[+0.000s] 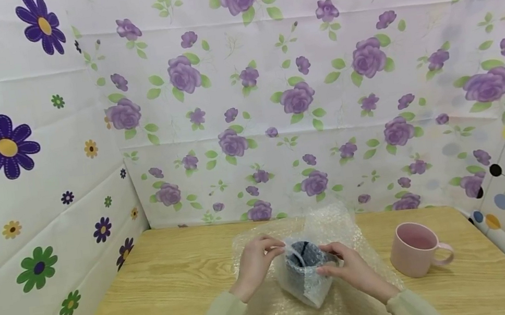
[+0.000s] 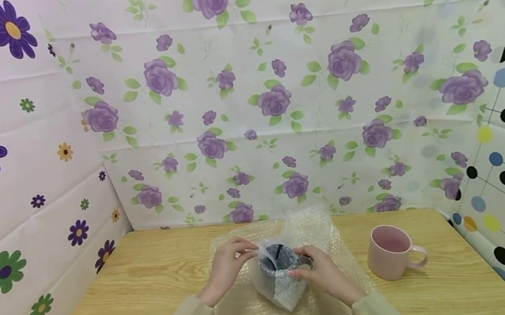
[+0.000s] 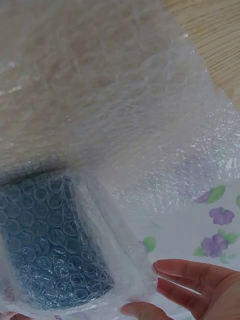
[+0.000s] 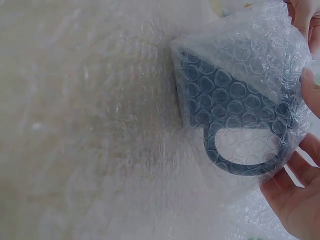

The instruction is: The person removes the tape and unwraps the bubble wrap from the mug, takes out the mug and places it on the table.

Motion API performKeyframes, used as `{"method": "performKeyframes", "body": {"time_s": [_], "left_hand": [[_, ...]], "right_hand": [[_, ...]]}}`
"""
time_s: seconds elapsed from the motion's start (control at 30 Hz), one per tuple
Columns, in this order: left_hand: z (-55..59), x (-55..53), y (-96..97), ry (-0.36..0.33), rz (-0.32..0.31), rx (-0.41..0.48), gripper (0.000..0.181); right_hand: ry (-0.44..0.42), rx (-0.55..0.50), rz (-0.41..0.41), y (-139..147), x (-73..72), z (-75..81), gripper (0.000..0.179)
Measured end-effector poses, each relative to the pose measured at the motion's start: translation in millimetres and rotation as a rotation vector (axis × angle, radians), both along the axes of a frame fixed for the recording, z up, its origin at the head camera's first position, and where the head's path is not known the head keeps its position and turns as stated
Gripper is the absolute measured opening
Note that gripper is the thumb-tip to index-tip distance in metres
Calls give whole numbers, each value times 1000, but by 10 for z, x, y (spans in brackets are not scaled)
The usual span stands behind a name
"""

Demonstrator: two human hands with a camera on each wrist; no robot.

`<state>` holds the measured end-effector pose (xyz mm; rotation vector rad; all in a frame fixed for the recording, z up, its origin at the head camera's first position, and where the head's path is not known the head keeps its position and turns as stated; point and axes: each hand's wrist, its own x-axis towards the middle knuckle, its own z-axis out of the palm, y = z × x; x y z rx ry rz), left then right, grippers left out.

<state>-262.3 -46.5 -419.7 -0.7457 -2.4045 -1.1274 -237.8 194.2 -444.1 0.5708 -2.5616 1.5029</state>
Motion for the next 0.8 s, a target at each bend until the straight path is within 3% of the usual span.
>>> {"method": "performKeyframes", "body": {"time_s": [0.5,0.8], "left_hand": [[-135,-78,-139,83,198,19,7],[-223,-114,-247,42,269,11,5]], "right_hand": [[11,1,-21,-11,11,-34,47],[5,6,-15,-12,12,-38,46]]}}
